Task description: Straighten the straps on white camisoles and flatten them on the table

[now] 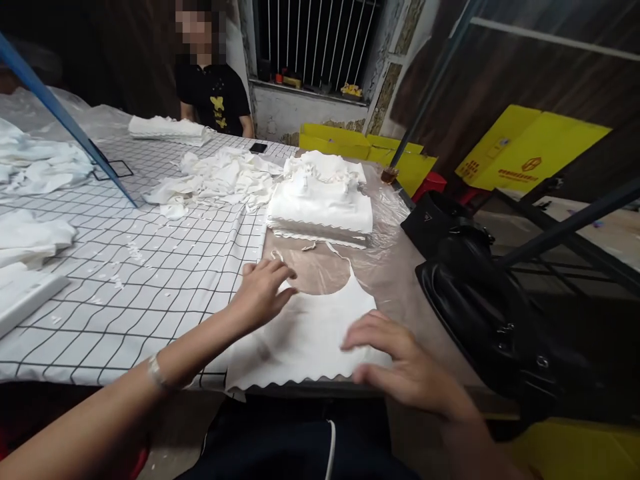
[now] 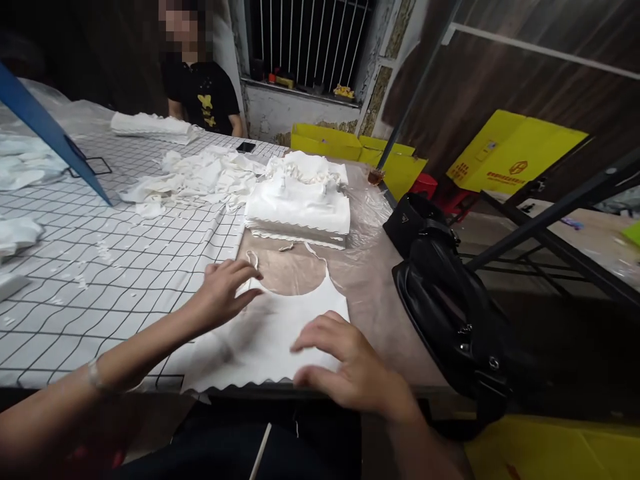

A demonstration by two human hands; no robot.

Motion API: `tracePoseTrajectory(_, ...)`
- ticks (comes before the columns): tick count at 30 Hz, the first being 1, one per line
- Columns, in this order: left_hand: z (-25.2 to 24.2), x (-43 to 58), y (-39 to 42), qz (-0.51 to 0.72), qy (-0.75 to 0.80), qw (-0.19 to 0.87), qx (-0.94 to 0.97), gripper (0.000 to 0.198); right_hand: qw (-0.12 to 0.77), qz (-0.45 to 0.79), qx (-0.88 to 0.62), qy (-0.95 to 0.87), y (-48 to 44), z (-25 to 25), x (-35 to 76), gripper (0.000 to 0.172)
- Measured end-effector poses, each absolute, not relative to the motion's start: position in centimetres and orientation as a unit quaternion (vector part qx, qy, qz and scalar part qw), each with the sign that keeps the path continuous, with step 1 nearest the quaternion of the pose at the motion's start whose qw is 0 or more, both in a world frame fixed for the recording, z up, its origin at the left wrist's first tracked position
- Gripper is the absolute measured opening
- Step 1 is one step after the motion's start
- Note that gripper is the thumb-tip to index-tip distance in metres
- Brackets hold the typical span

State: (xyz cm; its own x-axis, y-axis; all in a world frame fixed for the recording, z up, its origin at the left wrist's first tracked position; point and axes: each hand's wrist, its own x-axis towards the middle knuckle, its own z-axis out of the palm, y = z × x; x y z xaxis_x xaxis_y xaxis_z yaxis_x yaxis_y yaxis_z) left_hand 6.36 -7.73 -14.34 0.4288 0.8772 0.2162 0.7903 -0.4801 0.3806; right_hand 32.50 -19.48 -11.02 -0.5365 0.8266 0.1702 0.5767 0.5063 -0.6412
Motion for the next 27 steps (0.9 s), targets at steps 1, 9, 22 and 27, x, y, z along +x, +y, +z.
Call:
tracePoseTrajectory(1,-14.1,7.8,-6.0,0.188,0.498,0.123,0.838,0.017,0.218,0.221,-0.447,-0.839,-18.8,-12.8,32.5,0.034)
tracePoseTrajectory(9,-15.3,14.5,5.6,0.134,0.591,0.216,0.766,0.012,0.123,0.138,-0.527,-0.829,-20.6,-21.3,33.3,0.064)
tracePoseTrajectory(22,-10.7,17.4,-6.5,0.268,0.414,0.688,0.533,0.031,0.57,0.526,-0.475,-0.416,-14.6,-15.3,33.0,0.036)
tracePoseTrajectory(27,-11.5,17.7,-8.9,0.282,0.356,0.679,0.577,0.034,0.525,0.58,-0.497,-0.376,-15.7,-14.4,33.4,0.03)
